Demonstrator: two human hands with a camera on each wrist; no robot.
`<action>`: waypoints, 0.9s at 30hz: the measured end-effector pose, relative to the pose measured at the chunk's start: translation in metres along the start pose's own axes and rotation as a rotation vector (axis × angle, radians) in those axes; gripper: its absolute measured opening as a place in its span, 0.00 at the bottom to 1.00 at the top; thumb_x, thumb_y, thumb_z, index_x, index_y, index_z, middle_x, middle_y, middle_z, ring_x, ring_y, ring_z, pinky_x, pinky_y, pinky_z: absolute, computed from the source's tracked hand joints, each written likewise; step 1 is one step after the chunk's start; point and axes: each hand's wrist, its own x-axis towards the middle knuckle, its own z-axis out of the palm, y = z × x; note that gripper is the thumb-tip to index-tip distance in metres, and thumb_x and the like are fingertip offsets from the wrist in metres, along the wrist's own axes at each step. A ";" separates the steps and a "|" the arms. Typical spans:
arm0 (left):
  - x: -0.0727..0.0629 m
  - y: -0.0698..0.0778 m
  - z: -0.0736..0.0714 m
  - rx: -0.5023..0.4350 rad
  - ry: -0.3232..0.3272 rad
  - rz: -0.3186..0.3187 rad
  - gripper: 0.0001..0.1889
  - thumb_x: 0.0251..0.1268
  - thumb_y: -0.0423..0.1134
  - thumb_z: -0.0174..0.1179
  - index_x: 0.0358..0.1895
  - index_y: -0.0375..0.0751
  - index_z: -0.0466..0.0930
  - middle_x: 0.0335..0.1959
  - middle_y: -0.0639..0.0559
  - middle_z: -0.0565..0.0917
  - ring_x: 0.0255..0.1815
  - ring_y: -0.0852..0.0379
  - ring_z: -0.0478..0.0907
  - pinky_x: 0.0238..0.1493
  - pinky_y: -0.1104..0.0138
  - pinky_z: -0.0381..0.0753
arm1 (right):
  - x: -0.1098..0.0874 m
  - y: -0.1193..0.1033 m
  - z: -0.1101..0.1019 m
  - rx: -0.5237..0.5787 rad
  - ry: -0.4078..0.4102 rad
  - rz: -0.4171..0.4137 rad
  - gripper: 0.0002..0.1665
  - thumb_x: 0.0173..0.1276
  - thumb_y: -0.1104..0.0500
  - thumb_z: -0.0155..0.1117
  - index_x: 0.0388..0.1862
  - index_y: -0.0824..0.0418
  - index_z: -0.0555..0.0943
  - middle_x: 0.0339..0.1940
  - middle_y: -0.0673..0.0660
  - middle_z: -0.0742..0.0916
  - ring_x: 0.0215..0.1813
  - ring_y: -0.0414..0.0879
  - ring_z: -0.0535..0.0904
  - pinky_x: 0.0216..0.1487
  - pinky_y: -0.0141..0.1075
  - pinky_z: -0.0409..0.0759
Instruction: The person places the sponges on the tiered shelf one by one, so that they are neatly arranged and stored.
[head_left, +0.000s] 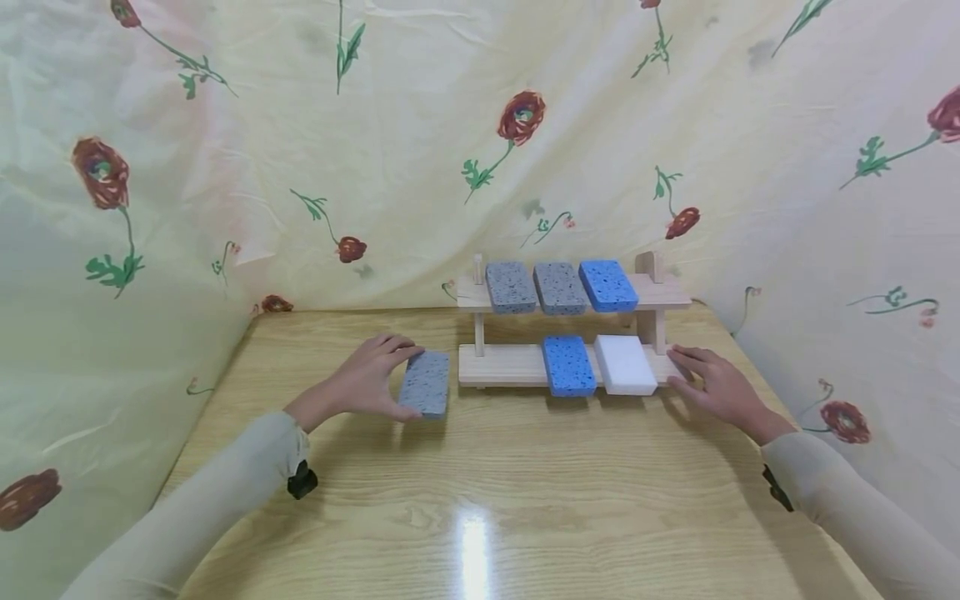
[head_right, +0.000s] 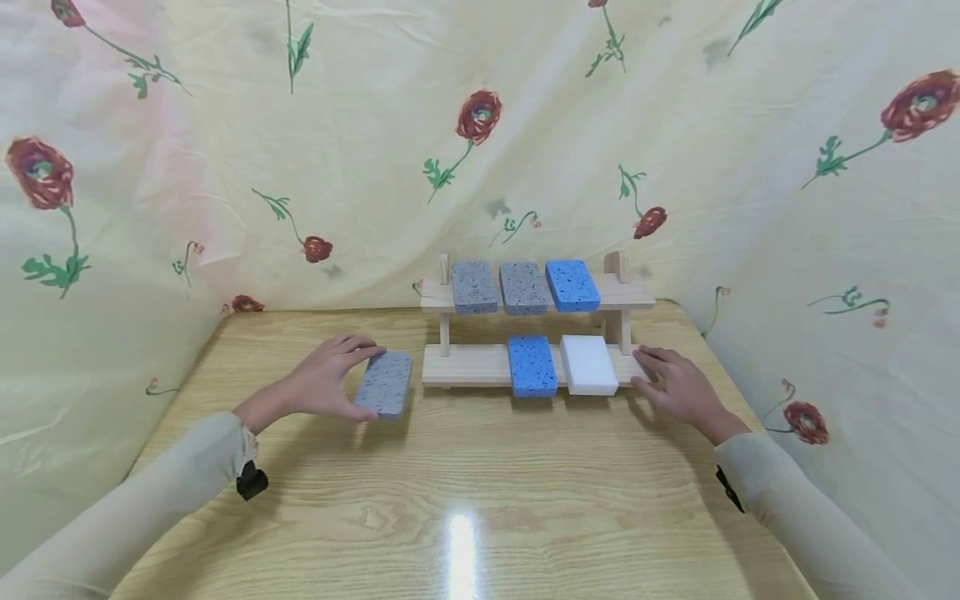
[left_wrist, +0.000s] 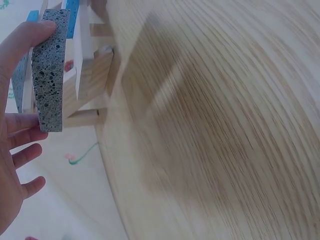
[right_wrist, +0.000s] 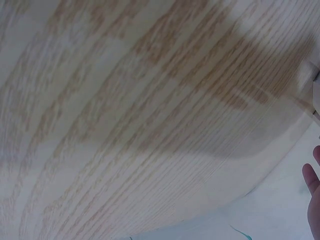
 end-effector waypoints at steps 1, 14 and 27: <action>0.001 0.001 0.001 0.005 0.002 0.001 0.56 0.40 0.71 0.73 0.73 0.42 0.71 0.68 0.45 0.76 0.69 0.44 0.70 0.69 0.46 0.71 | 0.000 0.000 0.000 0.000 -0.003 0.003 0.33 0.68 0.50 0.70 0.64 0.71 0.79 0.65 0.72 0.81 0.63 0.70 0.76 0.60 0.64 0.74; 0.024 0.014 0.011 0.022 0.036 0.018 0.56 0.40 0.71 0.74 0.73 0.42 0.71 0.67 0.45 0.76 0.68 0.45 0.70 0.69 0.46 0.70 | 0.000 0.001 0.000 -0.007 -0.021 0.013 0.34 0.68 0.49 0.70 0.64 0.71 0.79 0.65 0.72 0.81 0.63 0.71 0.76 0.60 0.65 0.73; 0.049 0.028 0.022 0.052 0.037 0.038 0.58 0.41 0.73 0.72 0.74 0.41 0.69 0.70 0.43 0.74 0.70 0.44 0.69 0.74 0.47 0.65 | 0.000 -0.001 0.000 -0.007 -0.019 0.014 0.34 0.68 0.50 0.69 0.65 0.71 0.79 0.65 0.73 0.80 0.64 0.71 0.76 0.60 0.65 0.73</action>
